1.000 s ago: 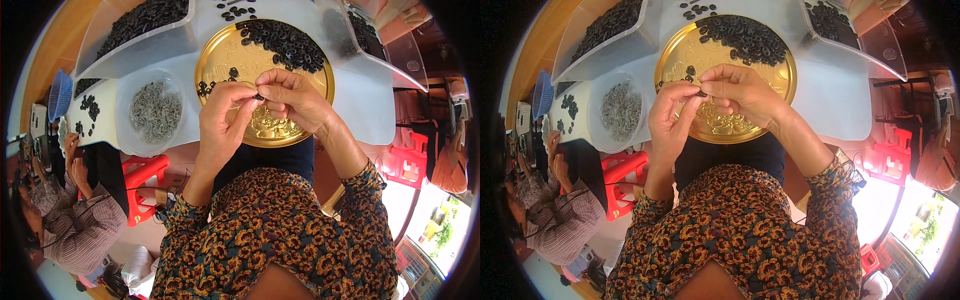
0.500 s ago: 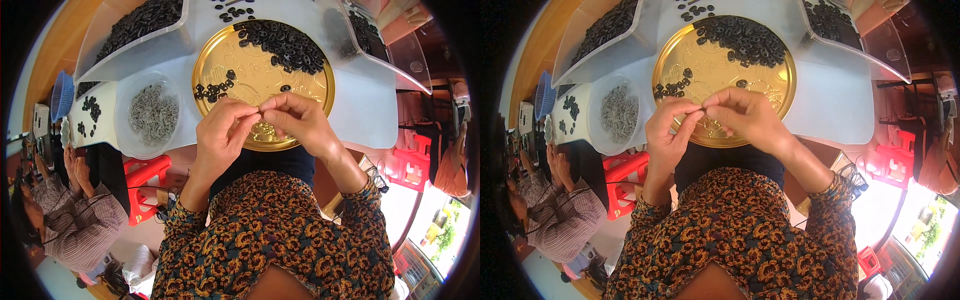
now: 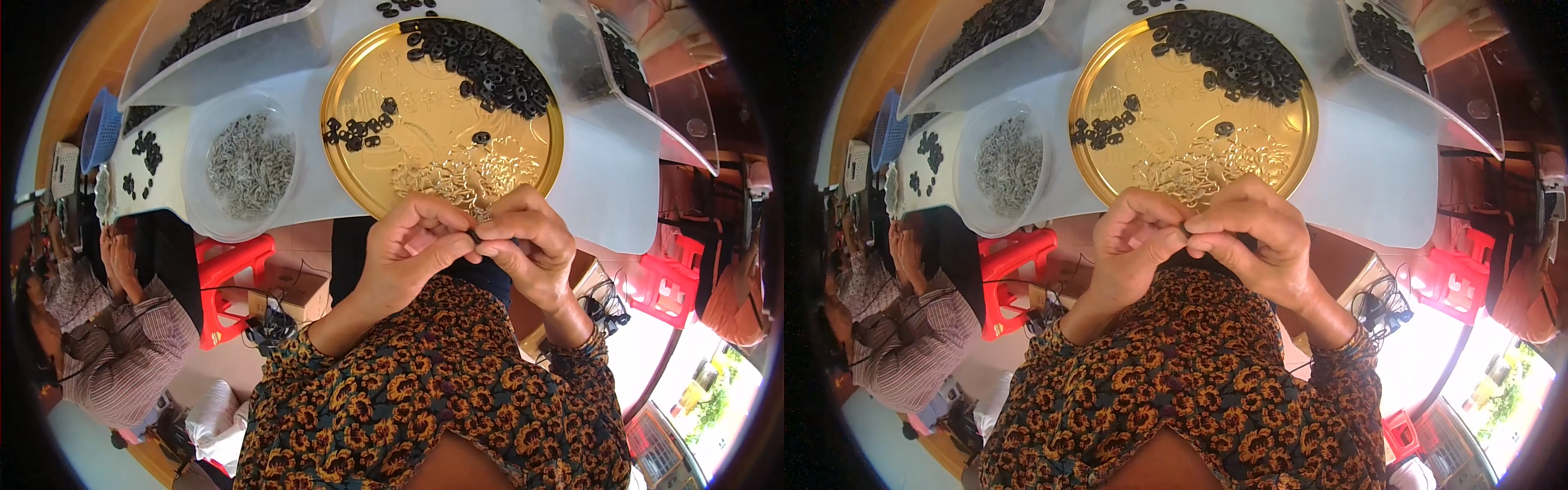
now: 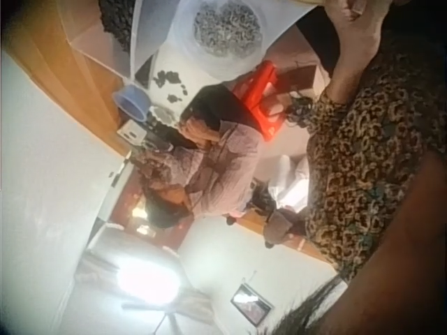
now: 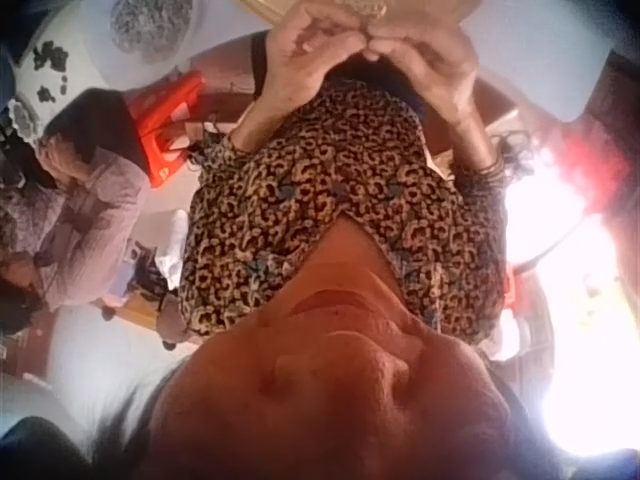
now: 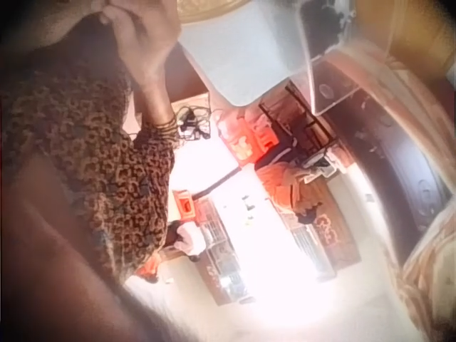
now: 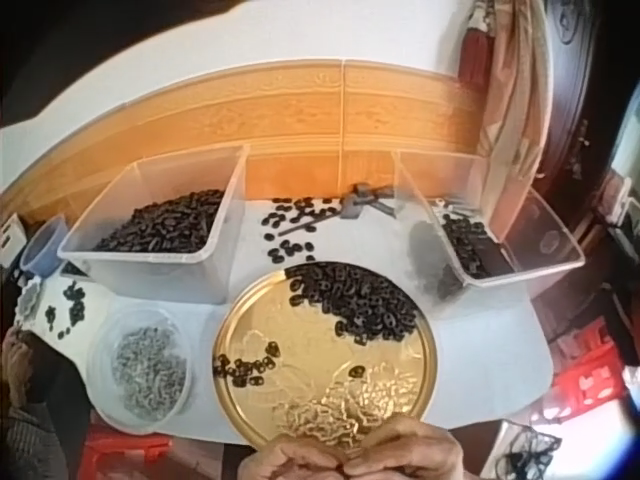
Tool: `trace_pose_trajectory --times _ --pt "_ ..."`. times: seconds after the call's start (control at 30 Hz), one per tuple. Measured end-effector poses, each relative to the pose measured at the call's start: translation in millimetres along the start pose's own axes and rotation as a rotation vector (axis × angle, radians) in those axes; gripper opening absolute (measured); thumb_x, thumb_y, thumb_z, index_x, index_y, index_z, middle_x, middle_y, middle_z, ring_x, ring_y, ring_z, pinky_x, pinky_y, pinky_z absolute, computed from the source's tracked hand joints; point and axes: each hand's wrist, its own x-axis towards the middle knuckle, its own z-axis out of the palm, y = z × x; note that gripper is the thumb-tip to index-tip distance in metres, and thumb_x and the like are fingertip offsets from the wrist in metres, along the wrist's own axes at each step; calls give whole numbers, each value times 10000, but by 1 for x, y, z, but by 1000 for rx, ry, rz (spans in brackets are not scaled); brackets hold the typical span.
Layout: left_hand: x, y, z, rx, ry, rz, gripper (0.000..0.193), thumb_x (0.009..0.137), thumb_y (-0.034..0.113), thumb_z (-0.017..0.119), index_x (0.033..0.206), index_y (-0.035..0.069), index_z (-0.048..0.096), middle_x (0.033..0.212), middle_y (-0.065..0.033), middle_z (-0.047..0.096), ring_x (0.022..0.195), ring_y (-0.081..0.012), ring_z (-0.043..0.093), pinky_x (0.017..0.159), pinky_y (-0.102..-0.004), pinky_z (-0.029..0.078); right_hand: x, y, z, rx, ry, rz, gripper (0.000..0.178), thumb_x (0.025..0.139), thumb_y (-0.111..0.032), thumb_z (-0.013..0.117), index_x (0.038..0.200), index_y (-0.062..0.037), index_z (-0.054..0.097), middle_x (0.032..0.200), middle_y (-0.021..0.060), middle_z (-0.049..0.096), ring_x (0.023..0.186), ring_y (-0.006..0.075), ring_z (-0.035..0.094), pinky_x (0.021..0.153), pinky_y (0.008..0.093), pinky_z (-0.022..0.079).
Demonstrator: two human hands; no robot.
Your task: The person sorts small plastic parts on a tray by hand.
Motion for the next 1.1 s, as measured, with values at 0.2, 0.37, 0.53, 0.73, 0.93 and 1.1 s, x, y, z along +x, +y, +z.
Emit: trace_pose_trajectory --times 0.2,0.37,0.53,0.73,0.93,1.1 --pt "-6 -17 14 -92 64 -92 207 969 36 506 1167 -19 531 988 -85 621 904 -142 607 821 -283 505 -18 6 2 -290 79 -105 238 731 -2 759 951 -64 694 905 62 580 785 163 613 630 268 504" --pt "-14 -19 12 -84 84 -233 199 979 58 497 1155 -21 543 1012 -93 612 892 -145 601 806 -286 504 -15 9 -6 -507 -15 -297 275 714 58 737 964 -40 678 950 94 584 703 168 623 562 268 505" --pt "-21 -16 8 20 79 -230 200 969 43 510 1151 -31 546 1046 -104 603 886 -156 600 790 -284 506 -16 7 -1 -384 -40 -185 276 749 66 715 1005 -21 660 950 110 599 707 167 619 571 266 498" --pt "-26 -13 7 207 118 -35 173 950 -3 520 1117 -38 550 1034 -91 576 867 -124 601 791 -255 513 -22 11 15 15 71 140 224 824 49 666 1035 -18 628 972 82 618 725 108 581 622 239 475" --pt "-23 -6 -6 114 168 7 149 939 -15 519 1085 -30 546 1039 -124 610 845 -150 621 768 -282 523 5 12 -2 -248 57 172 104 857 -13 647 959 -17 662 874 57 639 746 108 602 632 238 481" --pt "-24 1 -25 226 234 8 161 936 -16 521 1096 -24 541 974 -165 654 739 -172 640 724 -297 532 38 42 -26 -663 -14 35 65 831 -80 677 893 -62 683 872 72 630 661 211 628 581 298 510"
